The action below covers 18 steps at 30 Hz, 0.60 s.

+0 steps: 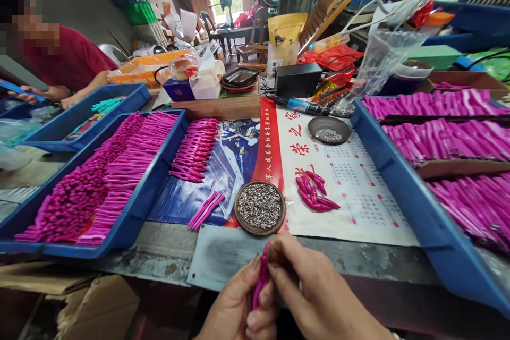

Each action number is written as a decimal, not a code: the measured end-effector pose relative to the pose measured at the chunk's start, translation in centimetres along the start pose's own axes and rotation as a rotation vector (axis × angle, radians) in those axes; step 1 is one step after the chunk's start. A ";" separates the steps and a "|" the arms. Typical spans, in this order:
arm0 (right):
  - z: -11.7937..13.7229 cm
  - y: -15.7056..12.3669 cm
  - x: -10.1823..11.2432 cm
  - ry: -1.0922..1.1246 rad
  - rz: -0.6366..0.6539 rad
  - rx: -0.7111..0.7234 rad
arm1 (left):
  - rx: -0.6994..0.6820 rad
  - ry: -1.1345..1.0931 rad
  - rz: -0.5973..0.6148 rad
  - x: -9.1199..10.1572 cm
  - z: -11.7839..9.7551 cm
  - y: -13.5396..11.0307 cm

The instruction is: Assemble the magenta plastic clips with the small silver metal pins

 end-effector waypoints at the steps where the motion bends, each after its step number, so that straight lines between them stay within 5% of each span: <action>1: 0.2 -0.2 -0.3 -0.096 -0.022 0.056 | -0.019 0.021 0.001 0.0 0.0 0.1; 5: 0.6 -0.7 -1.5 -0.359 -0.089 0.271 | -0.114 0.118 0.046 -0.1 -0.1 0.3; 11: 0.0 -0.8 -0.9 -0.215 -0.048 0.103 | -0.066 0.092 0.094 0.4 0.5 0.1; 18: -2.3 -1.8 -1.6 -0.361 -0.167 0.140 | -0.047 0.050 0.165 0.2 0.4 0.3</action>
Point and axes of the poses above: each hand's wrist, its own y-axis towards the middle knuckle, its own x-axis out of the back of the hand, z = x × y, the point moved 4 cm from there along y, towards the middle knuckle, and after that the axes turned 10 degrees about y, right-handed, at the moved point
